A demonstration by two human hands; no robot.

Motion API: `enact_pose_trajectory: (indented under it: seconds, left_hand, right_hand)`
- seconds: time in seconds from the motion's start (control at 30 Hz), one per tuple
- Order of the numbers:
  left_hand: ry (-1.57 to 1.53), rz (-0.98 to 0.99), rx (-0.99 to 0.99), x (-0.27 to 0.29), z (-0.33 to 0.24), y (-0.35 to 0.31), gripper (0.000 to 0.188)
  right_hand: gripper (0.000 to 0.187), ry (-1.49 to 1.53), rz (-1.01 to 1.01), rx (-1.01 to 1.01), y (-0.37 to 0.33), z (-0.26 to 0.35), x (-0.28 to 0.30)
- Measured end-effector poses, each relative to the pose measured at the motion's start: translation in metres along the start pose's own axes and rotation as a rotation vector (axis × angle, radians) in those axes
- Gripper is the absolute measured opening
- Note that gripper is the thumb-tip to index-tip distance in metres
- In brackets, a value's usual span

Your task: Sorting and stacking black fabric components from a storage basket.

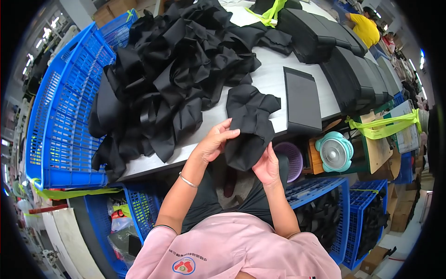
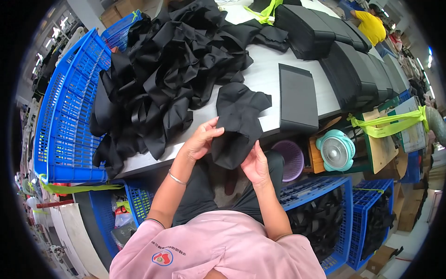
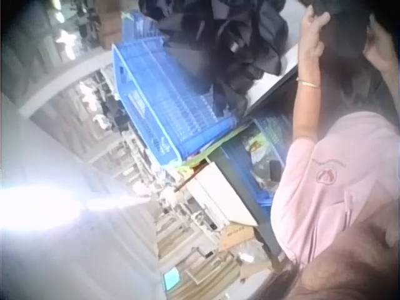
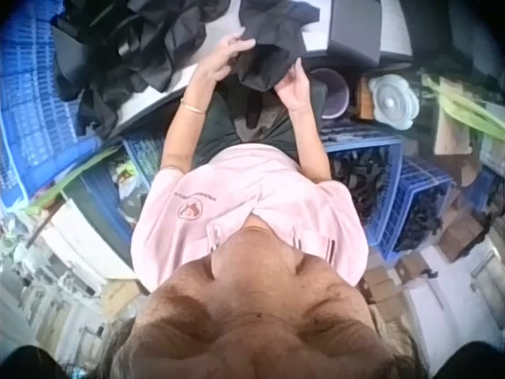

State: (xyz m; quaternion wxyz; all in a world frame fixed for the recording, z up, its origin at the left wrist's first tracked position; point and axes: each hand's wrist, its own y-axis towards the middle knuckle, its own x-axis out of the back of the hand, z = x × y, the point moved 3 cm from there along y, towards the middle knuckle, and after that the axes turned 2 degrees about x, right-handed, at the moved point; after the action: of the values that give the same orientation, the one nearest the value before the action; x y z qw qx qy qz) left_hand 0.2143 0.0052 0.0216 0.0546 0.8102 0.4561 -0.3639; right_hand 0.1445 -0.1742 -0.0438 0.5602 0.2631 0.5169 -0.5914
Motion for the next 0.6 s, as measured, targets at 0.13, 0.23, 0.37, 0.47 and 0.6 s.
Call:
enact_pose_trajectory:
  seconds: [0.13, 0.23, 0.37, 0.47, 0.6]
  left_hand:
    - [-0.321, 0.003, 0.068, 0.011, 0.027, 0.007, 0.041]
    - [-0.528, 0.070, 0.091, 0.016, 0.036, 0.018, 0.037]
    - [-0.411, 0.085, -0.142, 0.007, 0.019, 0.018, 0.032]
    - [-0.131, 0.115, -0.120, 0.003, 0.008, 0.021, 0.029]
    - [1.019, -0.752, -0.785, 0.018, -0.023, 0.012, 0.028]
  right_hand:
    - [0.056, 0.132, 0.155, 0.029, 0.004, 0.009, -0.006]
    - [0.060, 0.120, 0.096, 0.064, 0.014, 0.008, 0.003]
    - [0.051, 0.043, 0.139, -0.020, 0.017, 0.017, -0.013]
    - [0.042, -0.465, 0.173, 0.018, 0.028, 0.021, -0.041]
    - [0.020, -1.403, -0.306, 0.750, 0.038, 0.043, -0.048]
